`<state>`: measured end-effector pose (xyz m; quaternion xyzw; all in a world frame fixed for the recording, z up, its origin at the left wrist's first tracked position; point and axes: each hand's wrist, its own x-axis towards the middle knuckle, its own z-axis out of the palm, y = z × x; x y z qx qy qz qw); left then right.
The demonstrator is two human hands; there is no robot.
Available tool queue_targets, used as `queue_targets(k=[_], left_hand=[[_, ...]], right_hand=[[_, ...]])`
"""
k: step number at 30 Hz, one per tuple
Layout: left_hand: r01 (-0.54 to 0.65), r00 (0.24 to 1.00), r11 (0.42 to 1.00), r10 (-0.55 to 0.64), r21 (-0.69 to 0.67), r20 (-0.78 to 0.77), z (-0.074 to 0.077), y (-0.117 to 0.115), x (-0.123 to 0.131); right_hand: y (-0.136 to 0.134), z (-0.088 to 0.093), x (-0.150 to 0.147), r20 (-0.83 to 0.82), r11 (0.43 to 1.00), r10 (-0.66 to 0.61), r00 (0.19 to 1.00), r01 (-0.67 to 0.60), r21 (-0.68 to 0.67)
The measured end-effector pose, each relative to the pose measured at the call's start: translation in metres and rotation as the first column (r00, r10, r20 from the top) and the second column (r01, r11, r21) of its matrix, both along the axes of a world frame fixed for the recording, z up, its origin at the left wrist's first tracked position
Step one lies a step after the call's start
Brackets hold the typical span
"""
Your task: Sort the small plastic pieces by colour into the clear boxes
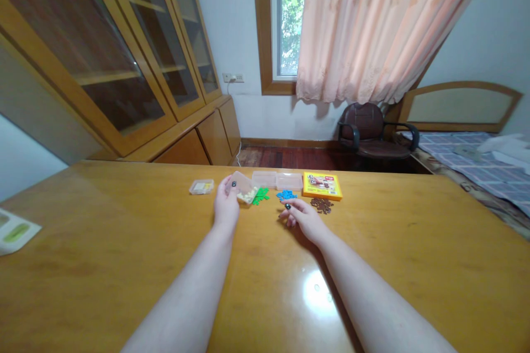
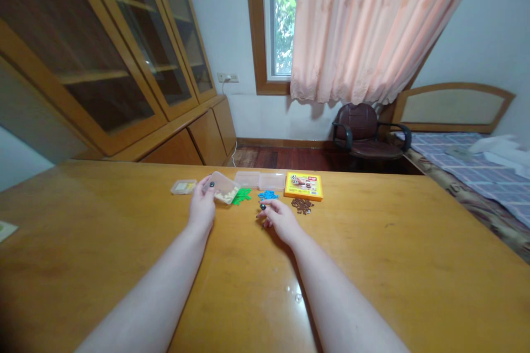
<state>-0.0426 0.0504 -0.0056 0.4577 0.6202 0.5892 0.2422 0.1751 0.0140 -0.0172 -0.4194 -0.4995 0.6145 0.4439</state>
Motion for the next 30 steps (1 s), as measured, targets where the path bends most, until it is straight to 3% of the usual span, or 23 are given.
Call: queue_targets(k=[2,5,9,12,15,19,22,25,30], left_hand=[[-0.151,0.988,0.983,0.148,-0.104,-0.029,-0.006,0.006,-0.015],[-0.329,0.942,0.933,0.314,-0.146,-0.118,-0.012,0.010,-0.028],[-0.467,0.867,0.863,0.402,-0.195,-0.294,-0.008,0.007,-0.030],[-0.482,0.821,0.850,0.352,-0.214,-0.449,0.001,0.002,-0.020],[-0.484,0.743,0.827,0.216,-0.286,-0.633,0.008,-0.007,-0.002],[-0.376,0.535,0.899,0.013,-0.224,-0.845,0.011,-0.019,0.022],[-0.340,0.460,0.908,-0.068,-0.247,-0.885,0.011,-0.025,0.031],[-0.295,0.457,0.903,-0.153,-0.311,-0.876,0.009,-0.024,0.029],[-0.253,0.531,0.893,-0.193,-0.372,-0.825,0.001,-0.013,0.015]], right_hand=[[0.000,-0.001,0.000,-0.010,1.000,-0.009,1.000,0.009,-0.005],[0.000,0.000,-0.001,0.003,1.000,-0.007,1.000,0.007,-0.002],[-0.001,0.002,-0.003,0.011,1.000,0.001,1.000,-0.001,0.002],[-0.001,0.003,-0.003,-0.003,1.000,0.001,1.000,-0.001,0.003],[-0.001,0.003,-0.003,-0.001,1.000,-0.001,1.000,0.001,0.005],[-0.001,0.004,-0.003,0.025,1.000,0.000,1.000,-0.001,0.007],[-0.001,0.004,-0.003,0.032,1.000,0.008,0.999,-0.008,0.008],[-0.001,0.003,-0.003,0.040,1.000,0.009,0.999,-0.010,0.016],[-0.001,0.004,-0.003,0.054,1.000,0.009,0.998,-0.009,0.016]])
